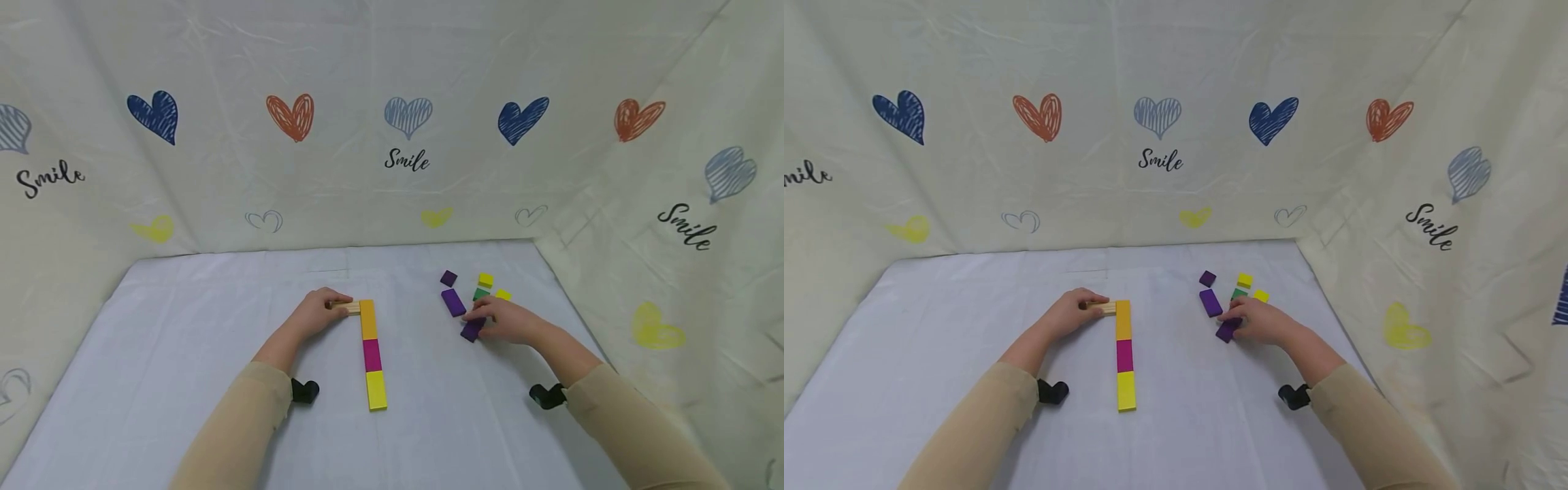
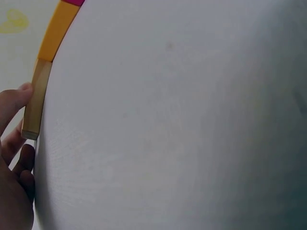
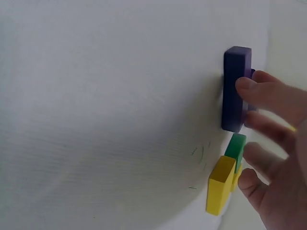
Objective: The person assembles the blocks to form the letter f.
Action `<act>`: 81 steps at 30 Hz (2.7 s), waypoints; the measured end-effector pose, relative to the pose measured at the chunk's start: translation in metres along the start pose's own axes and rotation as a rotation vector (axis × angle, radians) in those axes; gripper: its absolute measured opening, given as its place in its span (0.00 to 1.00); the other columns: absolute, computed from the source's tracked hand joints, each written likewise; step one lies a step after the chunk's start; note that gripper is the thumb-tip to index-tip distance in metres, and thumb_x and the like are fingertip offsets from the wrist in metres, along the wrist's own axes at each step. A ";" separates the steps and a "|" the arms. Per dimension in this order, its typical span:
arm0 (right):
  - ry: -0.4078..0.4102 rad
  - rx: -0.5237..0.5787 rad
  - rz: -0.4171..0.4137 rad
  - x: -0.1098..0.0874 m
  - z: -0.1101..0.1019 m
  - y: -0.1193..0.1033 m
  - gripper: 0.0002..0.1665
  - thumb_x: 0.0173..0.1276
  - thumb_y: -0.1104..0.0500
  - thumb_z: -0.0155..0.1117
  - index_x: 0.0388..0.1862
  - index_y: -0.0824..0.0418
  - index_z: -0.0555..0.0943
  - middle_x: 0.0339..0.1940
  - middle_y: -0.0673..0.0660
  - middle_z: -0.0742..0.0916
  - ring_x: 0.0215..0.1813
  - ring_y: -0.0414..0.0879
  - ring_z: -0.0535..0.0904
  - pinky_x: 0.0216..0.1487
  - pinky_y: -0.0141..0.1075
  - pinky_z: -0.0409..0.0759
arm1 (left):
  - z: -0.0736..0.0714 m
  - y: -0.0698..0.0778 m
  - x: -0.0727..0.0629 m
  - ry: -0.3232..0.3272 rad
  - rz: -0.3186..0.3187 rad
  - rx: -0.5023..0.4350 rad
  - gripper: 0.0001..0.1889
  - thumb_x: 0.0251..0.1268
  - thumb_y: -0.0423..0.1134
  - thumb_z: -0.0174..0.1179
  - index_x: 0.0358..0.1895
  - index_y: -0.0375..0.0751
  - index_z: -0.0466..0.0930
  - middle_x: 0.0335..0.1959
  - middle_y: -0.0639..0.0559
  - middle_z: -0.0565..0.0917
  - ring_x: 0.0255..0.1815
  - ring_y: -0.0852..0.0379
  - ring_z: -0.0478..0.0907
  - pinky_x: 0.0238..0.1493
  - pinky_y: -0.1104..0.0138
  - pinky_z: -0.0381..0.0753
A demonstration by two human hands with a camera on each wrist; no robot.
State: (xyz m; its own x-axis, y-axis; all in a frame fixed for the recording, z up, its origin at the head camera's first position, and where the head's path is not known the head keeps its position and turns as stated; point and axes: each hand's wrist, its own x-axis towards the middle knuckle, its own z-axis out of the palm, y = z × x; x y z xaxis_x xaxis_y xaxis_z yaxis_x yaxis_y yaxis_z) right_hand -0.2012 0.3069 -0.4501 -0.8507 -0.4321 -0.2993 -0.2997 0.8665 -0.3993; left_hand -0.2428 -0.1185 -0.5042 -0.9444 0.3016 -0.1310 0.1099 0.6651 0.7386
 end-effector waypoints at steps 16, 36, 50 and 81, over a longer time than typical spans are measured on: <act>0.019 -0.063 -0.027 -0.002 0.008 0.001 0.21 0.66 0.52 0.71 0.58 0.48 0.84 0.53 0.50 0.82 0.52 0.47 0.76 0.55 0.47 0.77 | 0.000 -0.004 0.002 -0.002 0.001 -0.013 0.16 0.67 0.44 0.65 0.57 0.54 0.85 0.57 0.50 0.79 0.52 0.48 0.72 0.59 0.54 0.73; 0.149 -0.009 -0.106 0.024 0.000 -0.028 0.21 0.68 0.52 0.69 0.59 0.49 0.84 0.52 0.51 0.82 0.48 0.49 0.77 0.49 0.41 0.79 | 0.000 0.000 0.001 0.000 -0.018 -0.004 0.16 0.68 0.44 0.65 0.57 0.54 0.85 0.57 0.49 0.79 0.52 0.48 0.72 0.58 0.54 0.73; 0.111 -0.027 -0.127 0.082 0.016 -0.072 0.21 0.67 0.48 0.69 0.60 0.43 0.83 0.49 0.45 0.82 0.44 0.41 0.75 0.47 0.35 0.78 | 0.002 -0.002 0.002 0.002 -0.022 -0.006 0.15 0.67 0.45 0.65 0.56 0.54 0.85 0.56 0.50 0.79 0.51 0.48 0.72 0.58 0.54 0.73; 0.087 0.008 -0.073 0.129 0.039 -0.104 0.25 0.66 0.47 0.70 0.62 0.43 0.82 0.47 0.46 0.82 0.47 0.42 0.75 0.54 0.36 0.77 | 0.003 -0.004 0.005 -0.001 -0.017 0.033 0.16 0.69 0.45 0.64 0.58 0.55 0.84 0.57 0.50 0.79 0.53 0.49 0.72 0.60 0.54 0.73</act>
State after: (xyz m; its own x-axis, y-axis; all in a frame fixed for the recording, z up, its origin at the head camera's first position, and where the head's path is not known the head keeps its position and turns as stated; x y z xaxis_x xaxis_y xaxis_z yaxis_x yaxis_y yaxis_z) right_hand -0.2635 0.1515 -0.4809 -0.8614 -0.4700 -0.1926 -0.3587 0.8314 -0.4245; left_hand -0.2472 -0.1174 -0.5103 -0.9460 0.2907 -0.1435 0.1042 0.6919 0.7144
